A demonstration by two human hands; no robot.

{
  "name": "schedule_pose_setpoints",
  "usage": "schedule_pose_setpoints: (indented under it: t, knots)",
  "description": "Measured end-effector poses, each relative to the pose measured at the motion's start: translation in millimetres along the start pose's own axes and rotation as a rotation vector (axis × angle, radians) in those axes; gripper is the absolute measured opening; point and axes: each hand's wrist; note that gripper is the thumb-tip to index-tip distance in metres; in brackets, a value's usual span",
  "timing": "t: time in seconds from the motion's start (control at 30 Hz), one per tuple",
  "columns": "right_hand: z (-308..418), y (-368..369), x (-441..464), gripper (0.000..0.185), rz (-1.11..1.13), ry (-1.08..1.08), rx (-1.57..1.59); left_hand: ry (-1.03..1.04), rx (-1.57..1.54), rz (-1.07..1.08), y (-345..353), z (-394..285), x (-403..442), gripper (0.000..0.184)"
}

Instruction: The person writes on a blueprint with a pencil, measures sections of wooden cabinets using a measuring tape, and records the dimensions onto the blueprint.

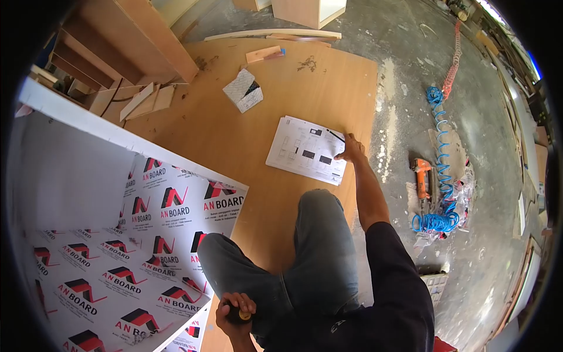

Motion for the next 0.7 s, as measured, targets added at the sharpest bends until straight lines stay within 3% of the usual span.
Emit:
schedule_pose_setpoints:
  t: [0.07, 0.27, 0.53, 0.7]
  knots:
    - [-3, 11, 2, 0.120, -0.003, -0.010, 0.017, -0.011, 0.004, -0.046, -3, -2, -2, 0.026]
    - [3, -2, 2, 0.121, -0.006, 0.012, 0.001, -0.048, -0.097, -0.031, -10, -5, 2, 0.029]
    - [7, -9, 2, 0.108, 0.018, -0.034, 0.007, -0.060, -0.159, 0.106, -19, 2, 4, 0.029]
    - [14, -9, -1, 0.087, 0.076, 0.004, -0.077, -0.052, -0.161, 0.113, -16, 3, 7, 0.028]
Point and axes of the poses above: each hand's wrist, its own x-axis towards the middle knuckle, its own y-axis out of the palm, z = x × y, and after that the axes turned 5 degrees about -y, right-handed
